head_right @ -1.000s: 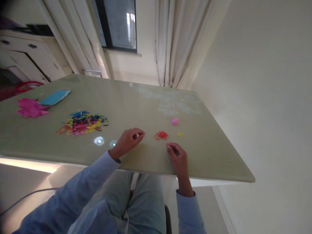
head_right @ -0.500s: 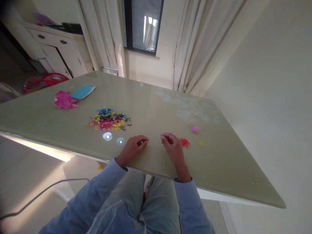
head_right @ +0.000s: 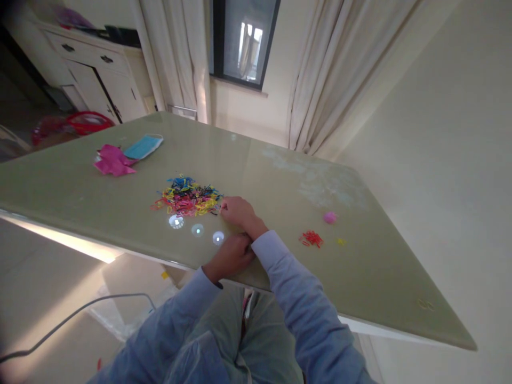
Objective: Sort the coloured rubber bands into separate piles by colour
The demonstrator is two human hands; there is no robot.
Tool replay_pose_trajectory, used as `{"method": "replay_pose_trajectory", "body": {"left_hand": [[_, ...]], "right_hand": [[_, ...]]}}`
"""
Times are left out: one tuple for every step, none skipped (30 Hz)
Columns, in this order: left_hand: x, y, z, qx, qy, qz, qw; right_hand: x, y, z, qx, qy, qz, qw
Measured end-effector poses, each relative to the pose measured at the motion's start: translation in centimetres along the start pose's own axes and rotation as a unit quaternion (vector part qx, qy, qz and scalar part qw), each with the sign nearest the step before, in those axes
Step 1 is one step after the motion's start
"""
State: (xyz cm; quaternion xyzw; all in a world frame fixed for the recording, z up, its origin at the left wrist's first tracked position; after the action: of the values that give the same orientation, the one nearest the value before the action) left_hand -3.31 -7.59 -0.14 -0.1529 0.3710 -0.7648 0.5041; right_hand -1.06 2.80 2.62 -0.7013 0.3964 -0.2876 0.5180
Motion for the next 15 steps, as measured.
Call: {"method": "replay_pose_trajectory", "body": {"left_hand": [[0.0, 0.0, 0.0, 0.005, 0.000, 0.002, 1.000], [0.0, 0.0, 0.1, 0.008, -0.001, 0.003, 1.000], [0.0, 0.0, 0.1, 0.010, -0.003, 0.004, 1.000], [0.0, 0.0, 0.2, 0.010, -0.005, 0.004, 1.000], [0.0, -0.1, 0.2, 0.009, -0.008, 0.002, 1.000], [0.0, -0.1, 0.2, 0.008, -0.010, -0.001, 1.000], [0.0, -0.1, 0.3, 0.008, -0.011, -0.005, 1.000], [0.0, -0.2, 0.3, 0.008, -0.011, -0.008, 1.000], [0.0, -0.2, 0.3, 0.010, -0.009, -0.010, 1.000], [0.0, -0.2, 0.3, 0.011, -0.007, -0.011, 1.000], [0.0, -0.2, 0.3, 0.012, -0.006, -0.011, 1.000], [0.0, -0.2, 0.3, 0.011, -0.005, -0.011, 1.000], [0.0, -0.2, 0.3, 0.011, -0.003, -0.011, 1.000], [0.0, -0.2, 0.3, 0.011, -0.001, -0.011, 1.000], [0.0, -0.2, 0.3, 0.013, 0.003, -0.011, 1.000]], "right_hand": [[0.0, 0.1, 0.0, 0.000, -0.003, 0.000, 1.000], [0.0, 0.1, 0.0, 0.000, -0.006, -0.001, 1.000], [0.1, 0.1, 0.1, 0.000, -0.010, -0.002, 1.000], [0.2, 0.2, 0.1, -0.001, -0.012, -0.002, 1.000], [0.4, 0.2, 0.1, -0.003, -0.014, -0.001, 1.000], [0.5, 0.3, 0.2, -0.006, -0.015, 0.001, 1.000], [0.6, 0.3, 0.2, -0.009, -0.015, 0.004, 1.000], [0.8, 0.4, 0.2, -0.013, -0.015, 0.007, 1.000], [0.9, 0.4, 0.3, -0.018, -0.015, 0.011, 1.000], [1.0, 0.5, 0.3, -0.024, -0.016, 0.016, 0.999], [1.1, 0.5, 0.4, -0.029, -0.017, 0.020, 0.999], [1.2, 0.5, 0.5, -0.033, -0.018, 0.023, 0.999], [1.4, 0.6, 0.6, -0.038, -0.020, 0.027, 0.999], [1.5, 0.6, 0.8, -0.050, -0.022, 0.035, 0.998], [1.6, 0.5, 0.9, -0.069, -0.024, 0.048, 0.996]]}}
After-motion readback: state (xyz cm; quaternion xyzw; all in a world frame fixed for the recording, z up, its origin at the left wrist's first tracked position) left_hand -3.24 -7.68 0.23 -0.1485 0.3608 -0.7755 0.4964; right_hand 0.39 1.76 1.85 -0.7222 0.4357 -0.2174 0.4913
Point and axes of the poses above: each hand's wrist, its own x-axis away from the middle knuckle, its own y-axis out of the palm, z = x × y, the point moved 4 cm from there along -x, towards the middle knuckle, and after that the axes turned 4 degrees about -y, right-handed, at the moved point
